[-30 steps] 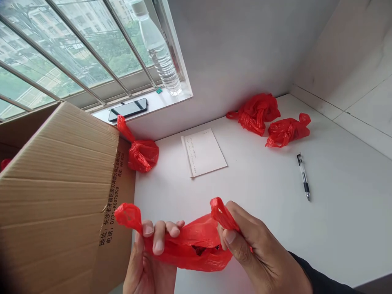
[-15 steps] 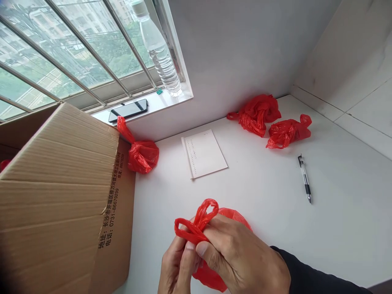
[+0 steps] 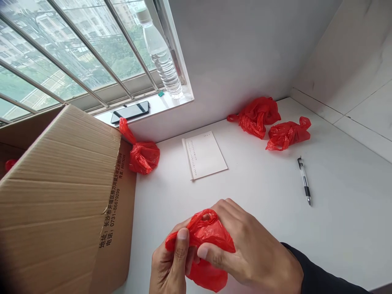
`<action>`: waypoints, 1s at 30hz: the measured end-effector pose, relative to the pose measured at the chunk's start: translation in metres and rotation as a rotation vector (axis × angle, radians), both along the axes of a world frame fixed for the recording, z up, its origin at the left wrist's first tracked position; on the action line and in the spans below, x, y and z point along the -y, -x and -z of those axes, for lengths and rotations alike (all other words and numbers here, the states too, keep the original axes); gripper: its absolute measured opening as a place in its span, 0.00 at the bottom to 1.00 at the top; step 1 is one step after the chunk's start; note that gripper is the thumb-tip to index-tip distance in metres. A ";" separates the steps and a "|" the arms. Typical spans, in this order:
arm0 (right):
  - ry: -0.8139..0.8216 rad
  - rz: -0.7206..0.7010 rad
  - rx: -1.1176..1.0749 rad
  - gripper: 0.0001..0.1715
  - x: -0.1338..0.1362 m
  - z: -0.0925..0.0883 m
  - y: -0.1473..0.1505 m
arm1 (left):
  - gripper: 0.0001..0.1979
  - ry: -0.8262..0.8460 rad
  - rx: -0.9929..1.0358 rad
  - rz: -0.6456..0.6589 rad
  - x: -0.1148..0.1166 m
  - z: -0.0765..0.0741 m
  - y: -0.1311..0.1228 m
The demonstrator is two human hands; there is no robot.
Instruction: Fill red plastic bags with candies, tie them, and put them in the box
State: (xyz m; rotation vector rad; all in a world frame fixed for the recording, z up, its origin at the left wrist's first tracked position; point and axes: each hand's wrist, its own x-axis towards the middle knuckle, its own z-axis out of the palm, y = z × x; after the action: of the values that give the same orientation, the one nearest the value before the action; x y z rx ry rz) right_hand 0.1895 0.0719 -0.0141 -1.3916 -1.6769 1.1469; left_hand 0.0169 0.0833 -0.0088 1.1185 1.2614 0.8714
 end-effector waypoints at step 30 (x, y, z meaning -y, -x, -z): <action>0.380 -0.081 -0.486 0.25 -0.003 0.013 -0.004 | 0.15 -0.766 -0.261 -0.130 0.002 0.033 -0.003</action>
State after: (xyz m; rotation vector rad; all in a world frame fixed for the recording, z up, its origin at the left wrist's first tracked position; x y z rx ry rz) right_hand 0.1930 0.0745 -0.0272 -1.1345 -1.2173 1.7552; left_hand 0.0200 0.0811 -0.0416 1.8100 1.2452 1.4046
